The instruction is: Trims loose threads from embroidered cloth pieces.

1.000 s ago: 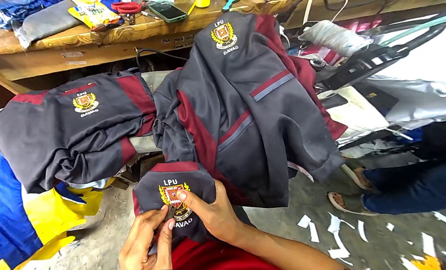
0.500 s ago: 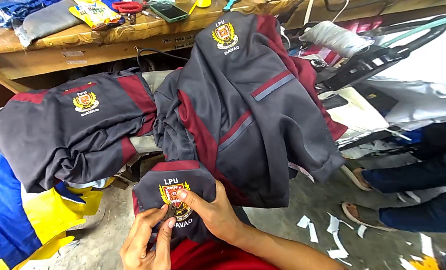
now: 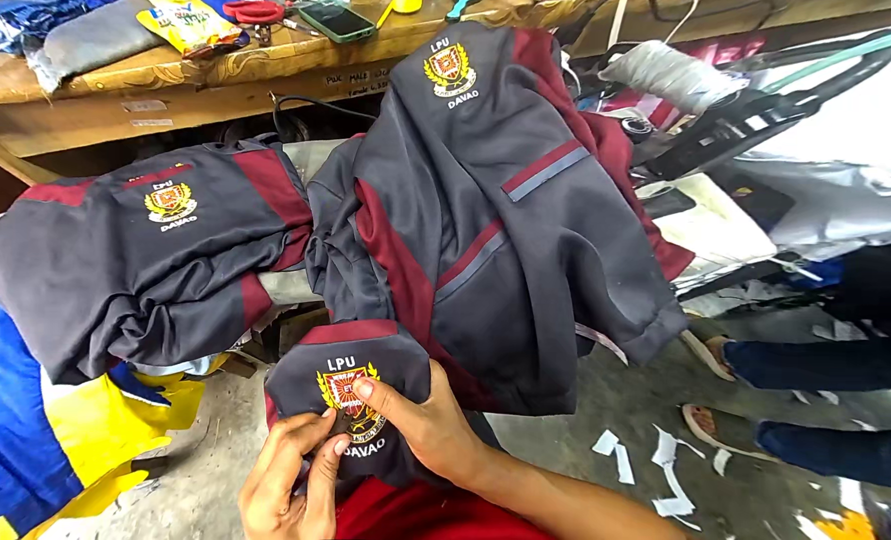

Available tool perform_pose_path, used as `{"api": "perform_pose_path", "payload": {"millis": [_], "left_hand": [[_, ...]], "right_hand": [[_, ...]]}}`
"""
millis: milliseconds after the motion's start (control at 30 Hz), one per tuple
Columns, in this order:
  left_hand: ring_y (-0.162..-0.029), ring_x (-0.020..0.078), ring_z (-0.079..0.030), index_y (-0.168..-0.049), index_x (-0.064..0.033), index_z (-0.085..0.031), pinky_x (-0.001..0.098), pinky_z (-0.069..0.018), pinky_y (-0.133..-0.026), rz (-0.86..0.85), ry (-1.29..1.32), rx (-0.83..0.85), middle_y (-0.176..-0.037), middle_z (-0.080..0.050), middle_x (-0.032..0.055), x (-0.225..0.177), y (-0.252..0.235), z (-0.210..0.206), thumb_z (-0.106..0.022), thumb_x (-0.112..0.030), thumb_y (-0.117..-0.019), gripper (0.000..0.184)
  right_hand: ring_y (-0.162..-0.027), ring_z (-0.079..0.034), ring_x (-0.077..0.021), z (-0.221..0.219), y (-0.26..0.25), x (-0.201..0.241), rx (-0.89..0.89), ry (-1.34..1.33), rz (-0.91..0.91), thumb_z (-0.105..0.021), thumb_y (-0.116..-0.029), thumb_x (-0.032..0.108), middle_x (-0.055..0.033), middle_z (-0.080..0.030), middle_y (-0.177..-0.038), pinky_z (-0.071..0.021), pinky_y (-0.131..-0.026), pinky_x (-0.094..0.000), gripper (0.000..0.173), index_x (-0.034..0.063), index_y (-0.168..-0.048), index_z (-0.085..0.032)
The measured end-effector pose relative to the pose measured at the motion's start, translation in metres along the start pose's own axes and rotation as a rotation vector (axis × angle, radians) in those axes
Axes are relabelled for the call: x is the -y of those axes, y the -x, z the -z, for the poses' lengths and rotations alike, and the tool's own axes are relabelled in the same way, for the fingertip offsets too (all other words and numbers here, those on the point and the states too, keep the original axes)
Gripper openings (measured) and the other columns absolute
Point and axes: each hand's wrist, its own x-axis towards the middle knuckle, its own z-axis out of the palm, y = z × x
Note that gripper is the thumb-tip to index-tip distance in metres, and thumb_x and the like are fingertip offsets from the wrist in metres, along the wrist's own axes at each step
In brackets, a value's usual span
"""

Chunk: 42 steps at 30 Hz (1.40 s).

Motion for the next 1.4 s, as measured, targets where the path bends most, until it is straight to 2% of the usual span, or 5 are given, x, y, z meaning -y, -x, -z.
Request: {"api": "perform_pose_path", "payload": {"millis": [300,567,800,967,1400], "left_hand": [[-0.096,0.0064,-0.069,-0.104,-0.0043,-0.076,0.0182,-0.0592,-0.084,-0.007,-0.037,0.019,-0.102,-0.071,0.0031,-0.0017,-0.0024,0.0024,-0.072,-0.013,-0.095,0.013],[-0.079,0.0087,-0.071,-0.107,-0.001,-0.075,0.0217,-0.0625,-0.071,0.097,0.064,-0.013,-0.1,-0.073,0.0049,-0.0047,0.0008,-0.0014,-0.072,-0.009,-0.0939,0.016],[-0.086,0.0071,-0.071,-0.108,-0.0016,-0.075,0.0199,-0.0619,-0.075,0.056,-0.016,-0.022,-0.103,-0.072,0.005,-0.0046,0.0005,-0.001,-0.071,-0.012,-0.0956,0.016],[-0.103,0.005,-0.067,-0.111,-0.002,-0.075,0.0168,-0.0557,-0.091,-0.066,-0.179,-0.038,-0.105,-0.07,0.0065,-0.0055,-0.0005,-0.0009,-0.072,-0.014,-0.0952,0.02],[-0.096,0.0056,-0.067,-0.102,-0.0004,-0.077,0.0141,-0.0546,-0.087,-0.128,-0.239,0.007,-0.098,-0.07,0.009,-0.0053,-0.0025,0.0029,-0.07,-0.01,-0.0965,0.013]], "right_hand": [[-0.09,-0.073,-0.0087,0.0007,0.0003,0.0015,0.009,-0.004,-0.045,-0.067,-0.0914,-0.004,-0.004,-0.075,-0.096,-0.0616,-0.086,-0.0269,0.017,-0.0012,-0.108,-0.066],[-0.09,-0.073,-0.0096,0.0006,-0.0013,0.0017,-0.011,-0.04,-0.1,-0.068,-0.091,-0.003,-0.0047,-0.075,-0.096,-0.0616,-0.086,-0.0278,0.018,-0.001,-0.108,-0.066],[-0.09,-0.073,-0.0106,0.0004,-0.0022,0.0,-0.024,-0.041,-0.085,-0.068,-0.0912,-0.003,-0.0059,-0.075,-0.095,-0.0616,-0.086,-0.0282,0.017,-0.0019,-0.108,-0.066],[-0.088,-0.073,-0.0103,0.0012,-0.0036,0.0008,-0.048,-0.032,-0.114,-0.069,-0.0905,-0.002,-0.0052,-0.075,-0.094,-0.0619,-0.085,-0.0279,0.017,-0.001,-0.107,-0.066],[-0.09,-0.073,-0.0097,0.007,-0.0055,-0.0013,0.047,-0.109,-0.132,-0.067,-0.0905,-0.004,-0.004,-0.075,-0.095,-0.0614,-0.087,-0.0294,0.017,0.001,-0.106,-0.067]]}}
